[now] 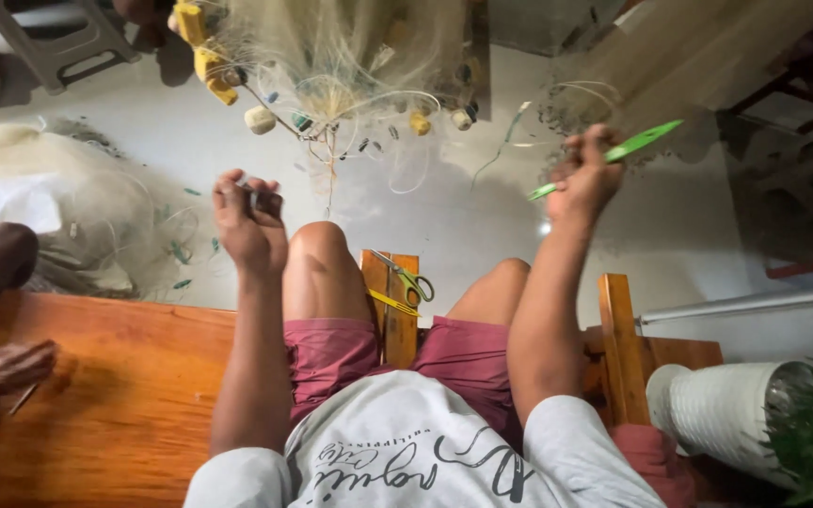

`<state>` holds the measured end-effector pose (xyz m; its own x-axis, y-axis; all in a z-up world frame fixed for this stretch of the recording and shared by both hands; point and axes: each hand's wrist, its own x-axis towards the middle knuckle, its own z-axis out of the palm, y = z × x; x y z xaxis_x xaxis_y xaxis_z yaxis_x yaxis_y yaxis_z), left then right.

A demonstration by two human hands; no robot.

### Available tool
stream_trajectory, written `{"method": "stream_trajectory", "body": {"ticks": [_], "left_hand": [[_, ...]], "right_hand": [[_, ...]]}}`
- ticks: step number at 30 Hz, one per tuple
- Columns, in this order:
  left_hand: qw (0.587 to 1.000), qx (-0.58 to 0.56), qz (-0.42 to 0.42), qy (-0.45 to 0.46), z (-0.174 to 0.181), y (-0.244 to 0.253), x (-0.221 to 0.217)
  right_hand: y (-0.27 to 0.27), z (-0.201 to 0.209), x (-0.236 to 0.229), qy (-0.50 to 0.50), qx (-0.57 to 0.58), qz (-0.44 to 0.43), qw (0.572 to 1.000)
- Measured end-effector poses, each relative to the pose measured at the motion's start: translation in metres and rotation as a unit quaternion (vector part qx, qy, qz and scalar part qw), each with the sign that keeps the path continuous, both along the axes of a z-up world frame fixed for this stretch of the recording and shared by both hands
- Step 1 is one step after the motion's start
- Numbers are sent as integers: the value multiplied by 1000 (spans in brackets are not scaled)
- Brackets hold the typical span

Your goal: Repairing or assembling a fishing net using a net shuttle and scissors.

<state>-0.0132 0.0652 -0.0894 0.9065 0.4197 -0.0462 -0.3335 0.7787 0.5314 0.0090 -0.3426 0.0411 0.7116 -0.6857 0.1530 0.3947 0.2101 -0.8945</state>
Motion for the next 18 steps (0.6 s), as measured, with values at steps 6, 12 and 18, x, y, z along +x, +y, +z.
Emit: {"method": "stream_trajectory", "body": {"ticks": [6,12,18], "left_hand": [[999,-11,-42,9,4,12,24],[999,-15,-45,8,-4,1,31],[993,-44,-112,4,11,-37,6]], "right_hand": [[80,20,-48,-1,-55,40,998],[93,24,-60,-39,-71,109,991],[85,33,-60,-81,-80,128,985]]}}
